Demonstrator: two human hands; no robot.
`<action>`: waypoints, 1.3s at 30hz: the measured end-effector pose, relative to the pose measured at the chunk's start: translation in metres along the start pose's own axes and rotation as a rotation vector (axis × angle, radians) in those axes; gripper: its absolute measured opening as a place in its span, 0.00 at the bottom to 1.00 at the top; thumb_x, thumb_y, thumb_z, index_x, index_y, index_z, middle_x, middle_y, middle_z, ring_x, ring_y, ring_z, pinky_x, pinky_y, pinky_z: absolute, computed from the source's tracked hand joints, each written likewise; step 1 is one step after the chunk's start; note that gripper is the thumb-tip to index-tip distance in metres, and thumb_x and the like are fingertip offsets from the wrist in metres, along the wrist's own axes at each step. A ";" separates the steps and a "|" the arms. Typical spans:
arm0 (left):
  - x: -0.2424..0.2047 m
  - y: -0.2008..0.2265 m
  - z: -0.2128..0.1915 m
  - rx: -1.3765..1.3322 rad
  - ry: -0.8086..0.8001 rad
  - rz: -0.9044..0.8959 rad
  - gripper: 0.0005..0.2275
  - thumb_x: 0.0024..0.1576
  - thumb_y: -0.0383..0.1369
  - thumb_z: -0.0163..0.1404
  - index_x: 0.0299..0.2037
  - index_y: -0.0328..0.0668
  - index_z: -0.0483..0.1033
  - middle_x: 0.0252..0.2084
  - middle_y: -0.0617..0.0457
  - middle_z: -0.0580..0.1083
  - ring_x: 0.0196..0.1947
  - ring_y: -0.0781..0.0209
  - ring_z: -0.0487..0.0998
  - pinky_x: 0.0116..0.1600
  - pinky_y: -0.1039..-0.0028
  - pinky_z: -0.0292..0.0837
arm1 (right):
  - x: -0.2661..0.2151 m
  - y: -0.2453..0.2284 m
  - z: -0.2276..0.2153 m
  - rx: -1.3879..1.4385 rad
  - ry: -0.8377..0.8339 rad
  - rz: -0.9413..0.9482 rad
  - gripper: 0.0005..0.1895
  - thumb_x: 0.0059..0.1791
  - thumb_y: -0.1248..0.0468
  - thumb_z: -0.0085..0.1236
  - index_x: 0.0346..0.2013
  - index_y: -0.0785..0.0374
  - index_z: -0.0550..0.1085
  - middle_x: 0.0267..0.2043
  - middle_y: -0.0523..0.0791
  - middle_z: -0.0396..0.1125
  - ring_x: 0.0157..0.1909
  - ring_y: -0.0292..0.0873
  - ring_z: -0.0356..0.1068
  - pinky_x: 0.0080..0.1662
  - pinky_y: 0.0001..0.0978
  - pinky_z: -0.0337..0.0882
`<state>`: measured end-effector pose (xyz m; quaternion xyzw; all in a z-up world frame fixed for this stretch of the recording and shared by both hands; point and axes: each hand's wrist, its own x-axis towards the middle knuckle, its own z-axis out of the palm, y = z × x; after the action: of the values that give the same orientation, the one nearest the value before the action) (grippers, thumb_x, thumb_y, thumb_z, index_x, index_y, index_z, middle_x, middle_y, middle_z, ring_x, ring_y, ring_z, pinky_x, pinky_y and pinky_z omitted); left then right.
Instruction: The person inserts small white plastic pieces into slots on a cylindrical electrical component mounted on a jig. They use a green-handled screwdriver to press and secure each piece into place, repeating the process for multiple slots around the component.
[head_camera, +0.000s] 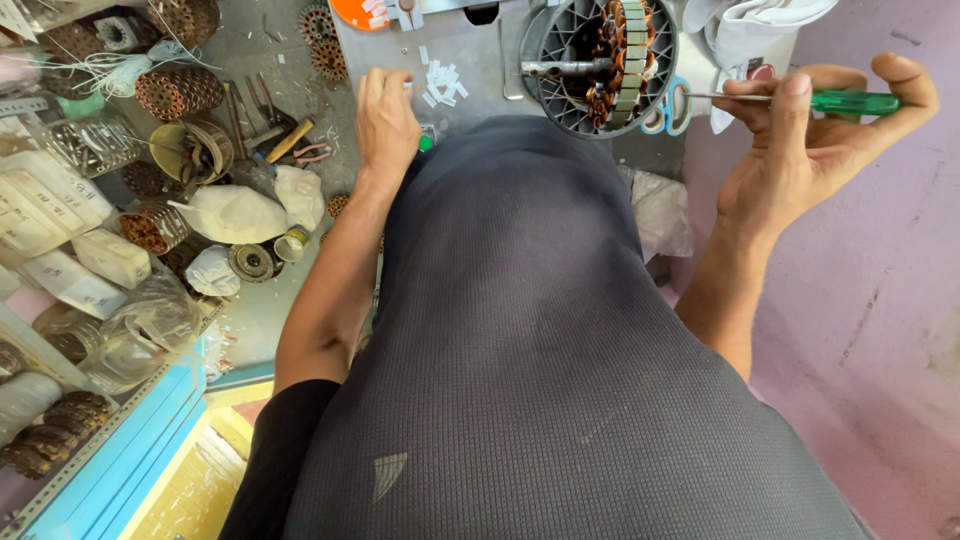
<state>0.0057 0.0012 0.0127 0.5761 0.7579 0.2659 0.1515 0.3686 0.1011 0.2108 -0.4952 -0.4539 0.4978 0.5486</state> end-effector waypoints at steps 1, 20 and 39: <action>-0.001 0.002 -0.003 -0.012 0.011 -0.019 0.08 0.57 0.22 0.56 0.45 0.39 0.75 0.42 0.45 0.71 0.46 0.43 0.72 0.51 0.58 0.68 | -0.001 -0.001 -0.001 0.020 0.015 -0.002 0.22 0.68 0.75 0.54 0.64 0.58 0.51 0.41 0.51 0.65 0.39 0.51 0.73 0.45 0.49 0.78; 0.012 0.029 -0.024 -0.182 0.014 -0.138 0.05 0.53 0.23 0.60 0.34 0.37 0.75 0.36 0.48 0.73 0.40 0.48 0.76 0.46 0.60 0.71 | -0.001 -0.022 0.026 -0.160 -0.199 -0.018 0.07 0.66 0.69 0.43 0.59 0.64 0.62 0.34 0.44 0.66 0.27 0.37 0.69 0.31 0.34 0.75; 0.054 0.192 -0.142 -0.793 -0.178 0.337 0.07 0.56 0.19 0.58 0.39 0.35 0.72 0.41 0.48 0.74 0.43 0.53 0.79 0.50 0.68 0.75 | -0.008 -0.043 0.098 -0.551 -0.609 -0.329 0.11 0.49 0.78 0.66 0.43 0.67 0.76 0.43 0.48 0.72 0.44 0.44 0.75 0.47 0.32 0.74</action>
<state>0.0660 0.0575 0.2435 0.6096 0.4767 0.5066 0.3802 0.2744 0.1016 0.2631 -0.3748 -0.7835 0.3873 0.3092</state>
